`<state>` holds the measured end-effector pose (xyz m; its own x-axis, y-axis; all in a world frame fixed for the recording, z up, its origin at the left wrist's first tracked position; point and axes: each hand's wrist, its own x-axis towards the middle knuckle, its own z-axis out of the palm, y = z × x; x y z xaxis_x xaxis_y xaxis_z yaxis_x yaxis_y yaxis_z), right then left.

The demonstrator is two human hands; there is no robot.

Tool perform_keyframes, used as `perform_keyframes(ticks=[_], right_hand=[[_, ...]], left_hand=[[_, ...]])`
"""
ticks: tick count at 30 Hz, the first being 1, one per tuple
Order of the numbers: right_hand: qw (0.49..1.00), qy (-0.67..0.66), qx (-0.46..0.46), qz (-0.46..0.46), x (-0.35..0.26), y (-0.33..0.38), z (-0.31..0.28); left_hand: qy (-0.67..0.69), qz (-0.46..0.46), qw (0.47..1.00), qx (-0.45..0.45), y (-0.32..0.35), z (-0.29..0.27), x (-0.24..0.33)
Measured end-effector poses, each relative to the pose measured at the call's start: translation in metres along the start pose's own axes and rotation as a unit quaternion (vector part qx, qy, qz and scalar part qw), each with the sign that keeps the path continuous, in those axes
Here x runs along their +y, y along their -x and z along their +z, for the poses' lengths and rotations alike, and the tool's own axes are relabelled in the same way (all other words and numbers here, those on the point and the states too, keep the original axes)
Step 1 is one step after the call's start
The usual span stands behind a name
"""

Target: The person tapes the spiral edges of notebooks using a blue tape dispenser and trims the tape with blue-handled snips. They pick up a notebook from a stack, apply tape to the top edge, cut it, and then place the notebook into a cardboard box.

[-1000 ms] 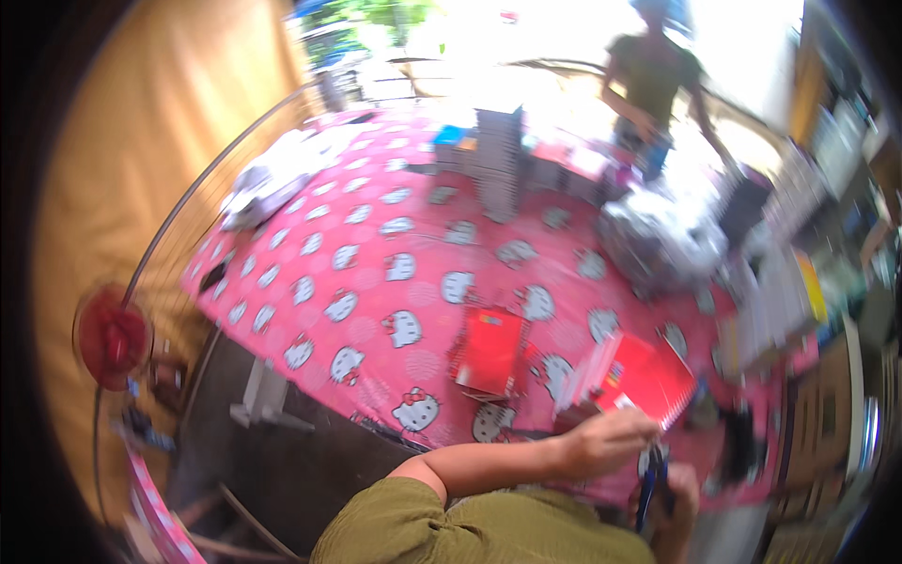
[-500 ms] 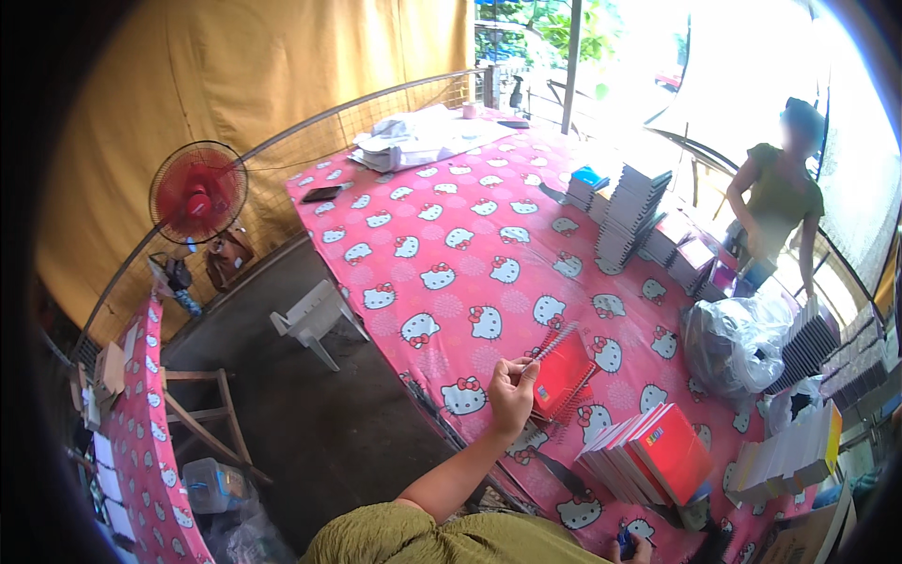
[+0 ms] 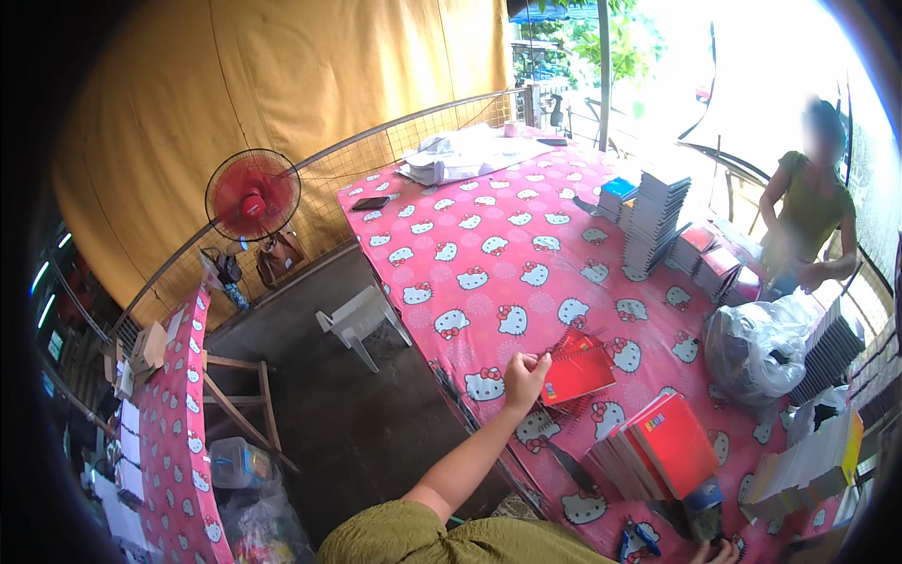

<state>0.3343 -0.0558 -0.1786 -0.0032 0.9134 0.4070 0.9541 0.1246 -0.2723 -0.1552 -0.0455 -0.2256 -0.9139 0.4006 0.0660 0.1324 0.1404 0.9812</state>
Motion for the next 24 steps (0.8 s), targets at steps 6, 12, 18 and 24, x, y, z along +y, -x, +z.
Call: perform_keyframes(ticks=[6,12,18,24], right_hand=[[0.985,0.055,-0.145,0.08,0.086,0.0,0.04],[0.986,0.081,-0.141,0.031,0.061,-0.008,0.022],[0.981,0.03,-0.157,0.115,0.075,-0.017,0.016],[1.0,-0.01,-0.006,0.024,0.082,-0.021,0.015]], left_hand=[[-0.088,0.278,0.956,0.037,0.016,0.022,0.06],[-0.017,0.423,0.81,-0.406,0.092,0.055,0.188],[-0.25,0.374,0.668,-0.592,0.115,0.092,0.2],[-0.315,0.352,0.634,-0.613,0.118,0.113,0.213]])
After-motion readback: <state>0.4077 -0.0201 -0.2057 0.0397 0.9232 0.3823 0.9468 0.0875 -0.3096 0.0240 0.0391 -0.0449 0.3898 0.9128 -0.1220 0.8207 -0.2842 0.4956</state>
